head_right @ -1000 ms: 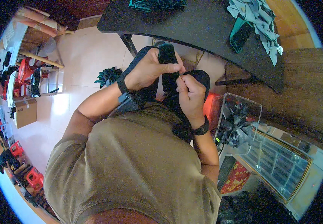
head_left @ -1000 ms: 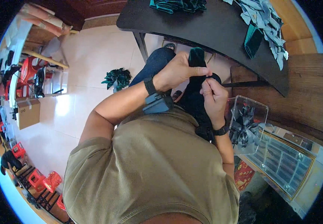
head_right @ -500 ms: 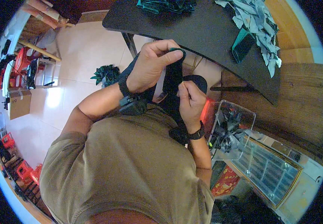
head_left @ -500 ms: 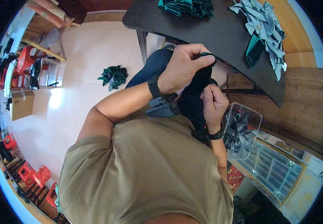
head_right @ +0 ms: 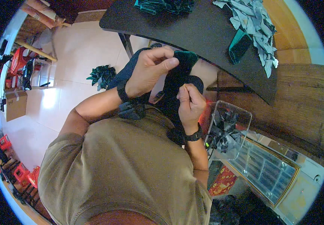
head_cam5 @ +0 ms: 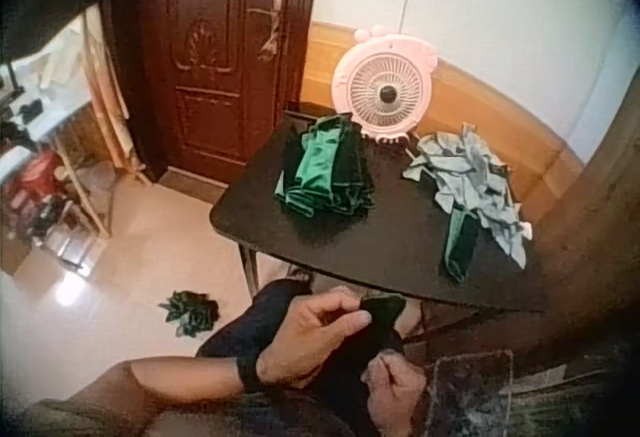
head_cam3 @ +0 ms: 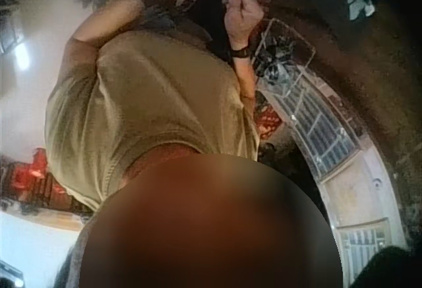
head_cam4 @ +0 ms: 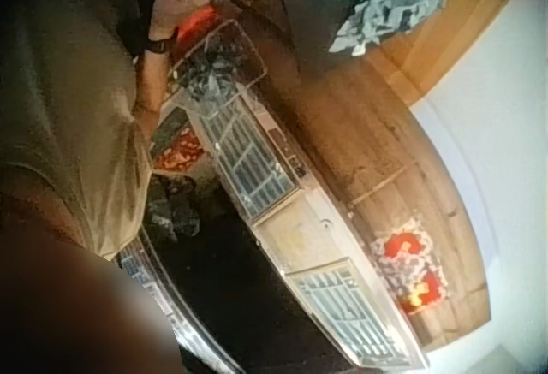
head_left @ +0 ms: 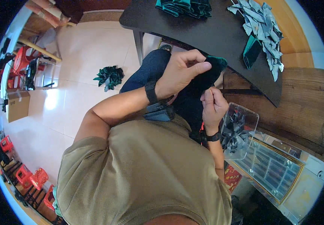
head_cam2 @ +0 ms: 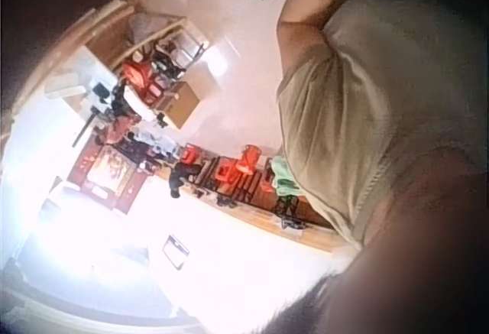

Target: The person is folding and shaping small pieces of green and grey fabric, using a stick to assist with the process.

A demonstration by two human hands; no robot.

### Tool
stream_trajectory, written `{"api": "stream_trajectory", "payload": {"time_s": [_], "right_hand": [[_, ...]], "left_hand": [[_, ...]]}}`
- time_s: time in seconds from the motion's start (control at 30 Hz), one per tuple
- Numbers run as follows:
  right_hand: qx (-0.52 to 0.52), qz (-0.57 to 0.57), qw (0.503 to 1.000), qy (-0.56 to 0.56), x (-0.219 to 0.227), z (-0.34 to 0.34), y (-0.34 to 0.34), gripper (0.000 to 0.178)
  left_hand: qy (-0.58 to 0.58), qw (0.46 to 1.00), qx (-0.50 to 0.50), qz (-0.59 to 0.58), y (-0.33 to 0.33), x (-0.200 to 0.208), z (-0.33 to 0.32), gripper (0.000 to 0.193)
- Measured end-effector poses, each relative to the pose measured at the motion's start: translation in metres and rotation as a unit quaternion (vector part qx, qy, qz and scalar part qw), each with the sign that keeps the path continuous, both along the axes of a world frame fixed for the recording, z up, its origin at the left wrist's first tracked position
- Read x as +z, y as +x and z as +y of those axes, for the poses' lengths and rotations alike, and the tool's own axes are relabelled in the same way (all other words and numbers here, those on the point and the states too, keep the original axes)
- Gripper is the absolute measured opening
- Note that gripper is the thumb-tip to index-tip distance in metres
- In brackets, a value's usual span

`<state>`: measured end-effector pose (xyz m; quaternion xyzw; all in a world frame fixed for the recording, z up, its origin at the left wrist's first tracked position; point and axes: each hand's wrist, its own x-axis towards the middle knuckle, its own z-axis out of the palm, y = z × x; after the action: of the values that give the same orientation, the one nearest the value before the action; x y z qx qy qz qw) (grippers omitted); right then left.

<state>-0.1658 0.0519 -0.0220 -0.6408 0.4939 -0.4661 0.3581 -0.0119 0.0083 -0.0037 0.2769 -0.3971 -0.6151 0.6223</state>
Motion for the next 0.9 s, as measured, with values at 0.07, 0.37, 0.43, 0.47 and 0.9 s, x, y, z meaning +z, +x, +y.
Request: {"api": "stream_trajectory", "payload": {"time_s": [0.07,0.37,0.43,0.47,0.9], "right_hand": [[0.003,-0.005,1.0,-0.003,0.0,0.0,0.001,0.01],[-0.006,0.02,1.0,-0.023,0.004,-0.005,0.002,0.01],[-0.002,0.009,1.0,-0.006,0.005,-0.005,0.002,0.01],[0.01,0.024,0.999,-0.022,0.004,-0.006,0.002,0.01],[-0.009,-0.111,0.992,0.062,-0.002,-0.001,0.003,0.013]], "left_hand": [[-0.097,0.987,0.065,-0.107,0.006,-0.005,-0.001,0.014],[-0.247,0.9,0.138,-0.331,0.021,-0.004,-0.007,0.012],[-0.145,0.964,0.097,-0.2,0.016,0.003,-0.004,0.011],[-0.036,0.996,0.055,-0.065,0.014,0.007,-0.004,0.01],[-0.012,0.998,0.052,-0.044,0.01,0.006,-0.001,0.006]]}}
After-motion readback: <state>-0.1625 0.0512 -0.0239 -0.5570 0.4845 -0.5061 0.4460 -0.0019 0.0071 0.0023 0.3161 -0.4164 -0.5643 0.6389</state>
